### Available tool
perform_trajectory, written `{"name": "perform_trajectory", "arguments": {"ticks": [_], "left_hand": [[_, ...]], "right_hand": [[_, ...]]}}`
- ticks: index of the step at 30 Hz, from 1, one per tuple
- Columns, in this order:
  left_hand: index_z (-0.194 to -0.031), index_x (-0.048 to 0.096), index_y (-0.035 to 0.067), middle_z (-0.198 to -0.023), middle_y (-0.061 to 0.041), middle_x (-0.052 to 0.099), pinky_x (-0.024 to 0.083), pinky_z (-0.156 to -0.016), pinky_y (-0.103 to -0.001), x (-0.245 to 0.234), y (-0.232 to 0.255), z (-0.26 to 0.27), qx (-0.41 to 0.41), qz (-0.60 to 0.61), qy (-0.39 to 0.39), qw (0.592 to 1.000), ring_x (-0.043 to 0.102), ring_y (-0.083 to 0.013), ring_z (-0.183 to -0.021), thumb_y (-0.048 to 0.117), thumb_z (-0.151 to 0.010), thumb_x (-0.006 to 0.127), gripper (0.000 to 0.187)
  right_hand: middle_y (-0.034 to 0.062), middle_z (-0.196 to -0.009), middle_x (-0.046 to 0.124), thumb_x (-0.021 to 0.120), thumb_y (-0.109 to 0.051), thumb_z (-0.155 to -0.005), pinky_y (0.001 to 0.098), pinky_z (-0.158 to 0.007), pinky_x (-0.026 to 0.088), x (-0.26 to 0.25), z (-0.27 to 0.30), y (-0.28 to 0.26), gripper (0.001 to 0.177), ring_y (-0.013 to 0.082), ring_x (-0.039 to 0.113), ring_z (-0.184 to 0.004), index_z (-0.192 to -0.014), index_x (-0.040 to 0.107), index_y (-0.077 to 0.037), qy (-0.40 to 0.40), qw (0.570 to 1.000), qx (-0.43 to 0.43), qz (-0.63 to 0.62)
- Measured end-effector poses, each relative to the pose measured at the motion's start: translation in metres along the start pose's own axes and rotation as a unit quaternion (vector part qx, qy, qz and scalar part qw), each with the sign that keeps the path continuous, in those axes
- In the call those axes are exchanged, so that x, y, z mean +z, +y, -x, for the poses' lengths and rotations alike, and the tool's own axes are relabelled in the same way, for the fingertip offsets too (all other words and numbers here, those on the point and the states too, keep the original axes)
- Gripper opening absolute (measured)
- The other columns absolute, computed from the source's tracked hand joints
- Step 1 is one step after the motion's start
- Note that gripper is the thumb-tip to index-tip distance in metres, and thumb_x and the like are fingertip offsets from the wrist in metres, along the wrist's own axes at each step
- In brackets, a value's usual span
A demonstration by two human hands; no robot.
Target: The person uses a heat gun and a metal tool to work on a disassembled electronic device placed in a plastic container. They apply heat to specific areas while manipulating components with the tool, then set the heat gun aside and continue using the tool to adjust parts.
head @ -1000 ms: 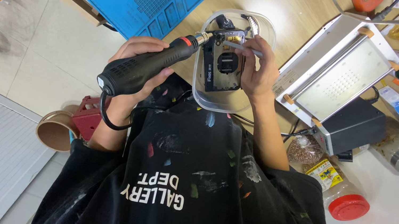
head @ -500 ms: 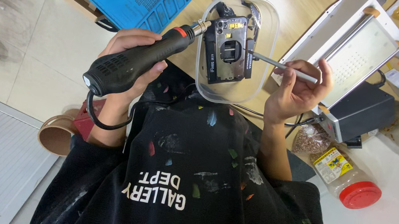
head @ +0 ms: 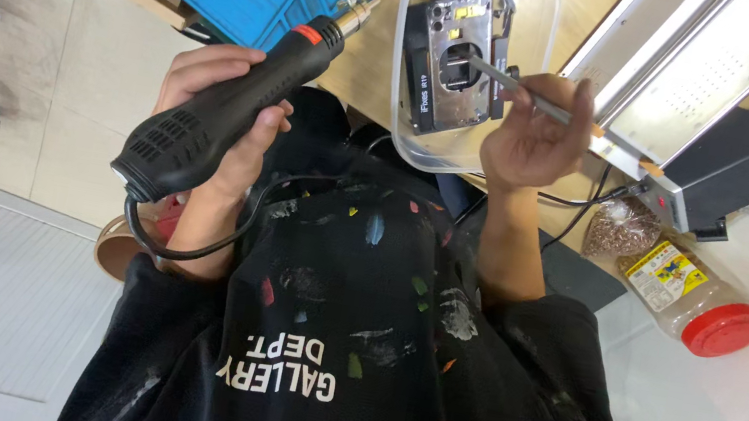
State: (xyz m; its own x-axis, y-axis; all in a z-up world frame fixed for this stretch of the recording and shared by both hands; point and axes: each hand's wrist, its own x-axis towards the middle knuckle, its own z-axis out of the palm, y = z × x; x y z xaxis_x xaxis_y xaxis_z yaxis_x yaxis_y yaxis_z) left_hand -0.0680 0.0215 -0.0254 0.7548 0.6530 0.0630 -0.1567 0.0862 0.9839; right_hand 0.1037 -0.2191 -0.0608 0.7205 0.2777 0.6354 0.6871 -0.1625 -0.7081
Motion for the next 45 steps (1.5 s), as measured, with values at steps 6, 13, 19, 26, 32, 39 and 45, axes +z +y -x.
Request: {"name": "perform_trajectory", "arguments": {"ticks": [6, 13, 19, 26, 32, 39, 45], "left_hand": [[-0.130, 0.046, 0.001, -0.132, -0.018, 0.054, 0.066, -0.070, -0.032, -0.010, -0.003, 0.003, 0.022, 0.026, -0.007, 0.999, 0.074, -0.0245, -0.086, 0.018, -0.104, 0.081, 0.047], [-0.130, 0.048, 0.005, -0.133, -0.016, 0.054, 0.068, -0.073, -0.035, -0.018, 0.008, -0.005, 0.117, -0.055, -0.048, 0.990, 0.076, -0.0280, -0.090, 0.018, -0.103, 0.081, 0.044], [-0.115, 0.062, 0.009, -0.123, -0.014, 0.063, 0.063, -0.074, -0.040, -0.002, 0.023, -0.017, 0.380, -0.240, -0.138, 0.883, 0.070, -0.0286, -0.089, 0.007, -0.093, 0.089, 0.034], [-0.120, 0.073, 0.018, -0.122, 0.000, 0.073, 0.049, -0.069, -0.023, 0.108, 0.056, -0.021, 0.708, -0.256, -0.312, 0.579, 0.060, -0.0141, -0.077, 0.014, -0.093, 0.074, 0.027], [-0.115, 0.072, 0.013, -0.129, -0.003, 0.065, 0.048, -0.073, -0.023, 0.263, 0.031, 0.053, 0.828, -0.057, -0.350, 0.434, 0.058, -0.0156, -0.083, 0.028, -0.103, 0.059, 0.024], [-0.122, 0.067, 0.014, -0.132, -0.006, 0.058, 0.047, -0.077, -0.027, 0.419, -0.056, 0.132, 0.848, -0.101, -0.365, 0.370, 0.057, -0.0181, -0.098, 0.026, -0.103, 0.061, 0.023], [-0.128, 0.069, 0.006, -0.136, -0.016, 0.057, 0.049, -0.076, -0.037, 0.466, -0.119, 0.144, 0.854, -0.250, -0.343, 0.300, 0.058, -0.0302, -0.095, 0.027, -0.098, 0.058, 0.038]], "right_hand": [[0.0164, -0.099, 0.073, 0.058, 0.000, -0.111, 0.0309, -0.065, 0.054, -0.023, 0.006, -0.013, 0.045, 0.0186, 0.068, -0.077, -0.153, 0.043, -0.005, 0.134, 0.989, 0.062, 0.017], [0.0176, -0.110, 0.069, 0.056, 0.003, -0.112, 0.0340, -0.077, 0.066, -0.055, 0.044, -0.038, 0.023, 0.0187, 0.073, -0.095, -0.131, 0.045, -0.002, 0.151, 0.974, 0.167, 0.005], [0.0145, -0.104, 0.068, 0.056, 0.002, -0.110, 0.0339, -0.076, 0.061, -0.082, 0.069, -0.055, 0.031, 0.0207, 0.069, -0.093, -0.138, 0.043, 0.003, 0.263, 0.883, 0.322, -0.219], [0.0083, -0.093, 0.062, 0.048, -0.006, -0.114, 0.0362, -0.081, 0.050, -0.137, 0.124, -0.122, 0.033, 0.0197, 0.059, -0.086, -0.144, 0.053, 0.007, 0.361, 0.772, 0.351, -0.387], [0.0087, -0.095, 0.064, 0.049, -0.010, -0.114, 0.0326, -0.077, 0.048, -0.197, 0.189, -0.169, 0.027, 0.0182, 0.058, -0.083, -0.135, 0.059, 0.003, 0.500, 0.786, 0.266, -0.246], [0.0090, -0.092, 0.063, 0.049, -0.009, -0.113, 0.0334, -0.075, 0.049, -0.228, 0.260, -0.180, 0.024, 0.0168, 0.058, -0.080, -0.130, 0.060, 0.003, 0.610, 0.739, 0.228, -0.170], [0.0081, -0.091, 0.062, 0.048, -0.007, -0.113, 0.0340, -0.073, 0.048, -0.259, 0.285, -0.169, 0.021, 0.0164, 0.058, -0.080, -0.126, 0.061, 0.003, 0.608, 0.729, 0.255, -0.184]]}}
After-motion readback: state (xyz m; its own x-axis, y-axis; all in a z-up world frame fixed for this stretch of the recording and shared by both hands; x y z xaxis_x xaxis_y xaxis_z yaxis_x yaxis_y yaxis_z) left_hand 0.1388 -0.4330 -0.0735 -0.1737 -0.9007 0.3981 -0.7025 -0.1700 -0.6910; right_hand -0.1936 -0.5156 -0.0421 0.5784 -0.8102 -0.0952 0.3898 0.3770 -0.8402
